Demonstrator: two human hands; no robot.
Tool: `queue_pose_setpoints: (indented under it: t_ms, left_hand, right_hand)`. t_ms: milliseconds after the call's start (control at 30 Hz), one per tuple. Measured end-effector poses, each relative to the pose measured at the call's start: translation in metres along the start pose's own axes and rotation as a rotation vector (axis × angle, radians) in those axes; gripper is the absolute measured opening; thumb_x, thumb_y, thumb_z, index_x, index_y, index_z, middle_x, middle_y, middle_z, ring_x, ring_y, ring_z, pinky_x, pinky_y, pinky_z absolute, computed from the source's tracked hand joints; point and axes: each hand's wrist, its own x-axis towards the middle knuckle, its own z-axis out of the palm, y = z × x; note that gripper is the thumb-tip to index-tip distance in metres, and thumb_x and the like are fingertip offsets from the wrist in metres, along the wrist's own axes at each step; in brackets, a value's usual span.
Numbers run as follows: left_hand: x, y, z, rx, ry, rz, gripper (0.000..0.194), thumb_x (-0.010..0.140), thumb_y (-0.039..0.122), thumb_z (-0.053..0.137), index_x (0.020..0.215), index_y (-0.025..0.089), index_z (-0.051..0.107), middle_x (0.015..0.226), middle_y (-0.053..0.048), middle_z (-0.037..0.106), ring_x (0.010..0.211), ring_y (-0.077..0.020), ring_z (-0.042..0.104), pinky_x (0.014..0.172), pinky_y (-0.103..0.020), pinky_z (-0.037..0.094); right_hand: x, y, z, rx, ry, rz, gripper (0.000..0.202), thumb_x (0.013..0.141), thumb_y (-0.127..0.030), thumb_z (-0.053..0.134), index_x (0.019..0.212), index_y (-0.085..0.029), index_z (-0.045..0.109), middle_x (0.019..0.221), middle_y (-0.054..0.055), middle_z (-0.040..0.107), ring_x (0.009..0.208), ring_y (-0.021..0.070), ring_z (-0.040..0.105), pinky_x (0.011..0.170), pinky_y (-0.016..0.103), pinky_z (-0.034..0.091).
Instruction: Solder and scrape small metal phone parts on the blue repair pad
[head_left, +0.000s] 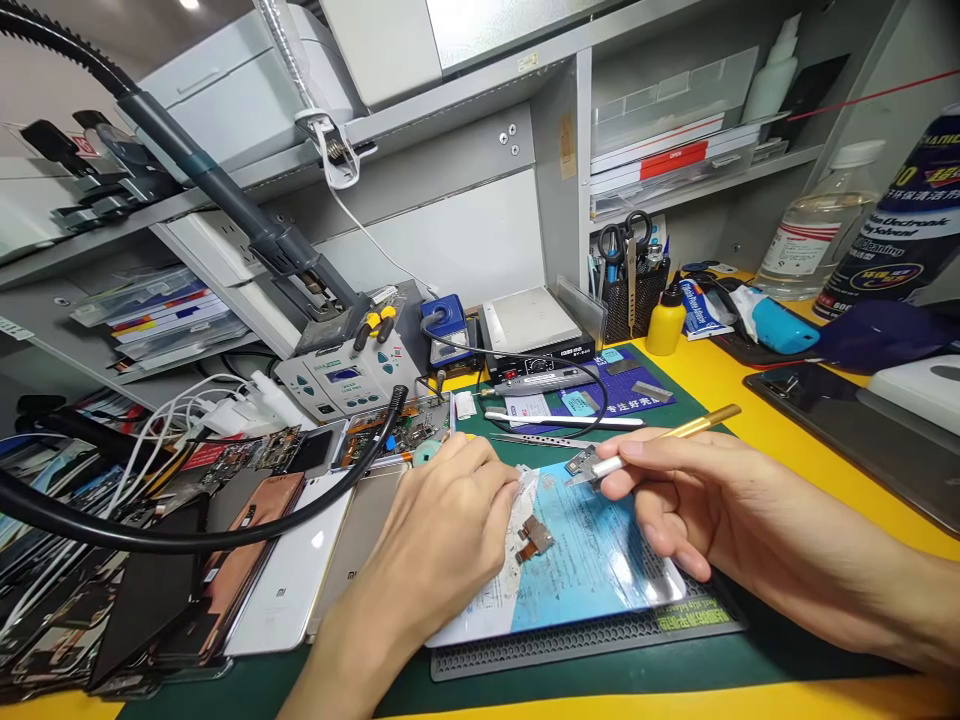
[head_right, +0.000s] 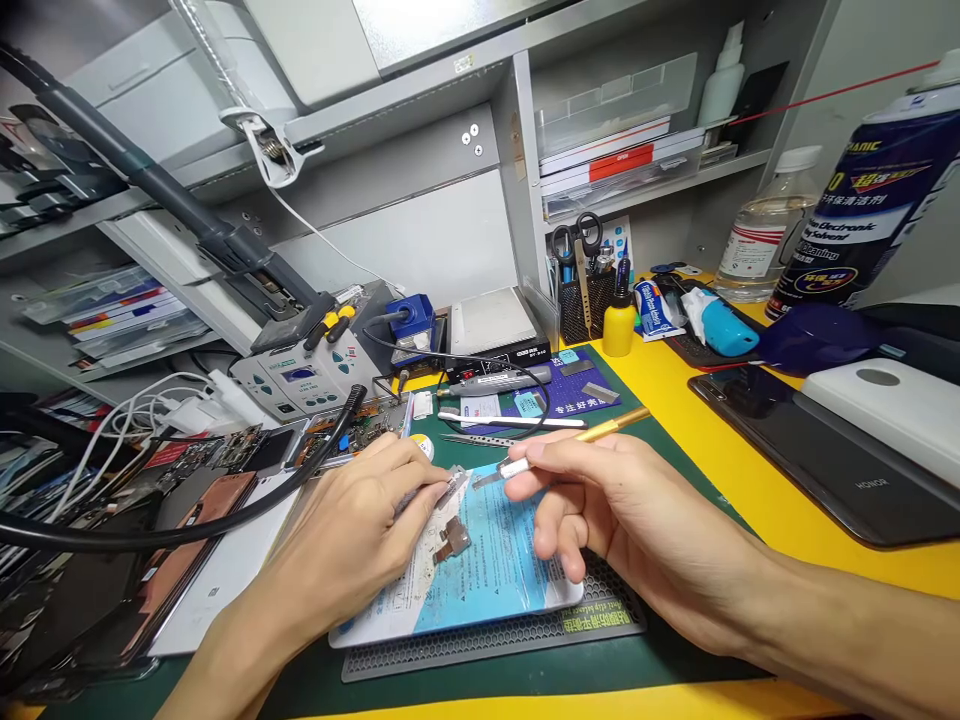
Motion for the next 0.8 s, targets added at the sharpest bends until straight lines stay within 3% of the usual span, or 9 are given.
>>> queue_pose_setpoints:
  t_ms: [267,467,800]
  left_hand:
    - [-0.0053,-0.0031,0.0001,-0.026,0.004,0.001,0.025,0.098,0.021,0.044,0.099,0.026,0.068,0.094,-0.001,0.060,0.091,-0.0197,0.055,0.079,-0.036,0.043]
    - [-0.0046,0.0010,-0.0029,0.031,-0.014,-0.006,0.037,0.090,0.010,0.045,0.110,0.027,0.070,0.099,-0.003,0.058,0.093,-0.0211,0.056,0.076,-0.036,0.043]
    - [-0.0071,-0.0006,-0.0017,0.037,0.000,0.000,0.041,0.088,0.008,0.044,0.112,0.028,0.071,0.100,-0.004,0.057,0.091,-0.0207,0.056,0.076,-0.036,0.045]
  right_hand:
    - [-0.0011,0.0002,0.0004,0.004,0.010,-0.004,0.018,0.088,-0.026,0.068,0.079,-0.011,0.073,0.072,0.004,0.071,0.043,0.0093,0.057,0.038,0.019,0.049]
    - [-0.0033,0.0006,-0.0003,-0.001,-0.001,0.012,0.019,0.089,-0.029,0.068,0.081,-0.013,0.073,0.058,0.000,0.064,0.044,0.0099,0.056,0.040,0.019,0.049]
    - [-0.0017,0.0007,0.0001,0.004,0.001,0.027,0.020,0.091,-0.028,0.066,0.080,-0.012,0.072,0.051,0.001,0.062,0.043,0.0107,0.056,0.039,0.017,0.048]
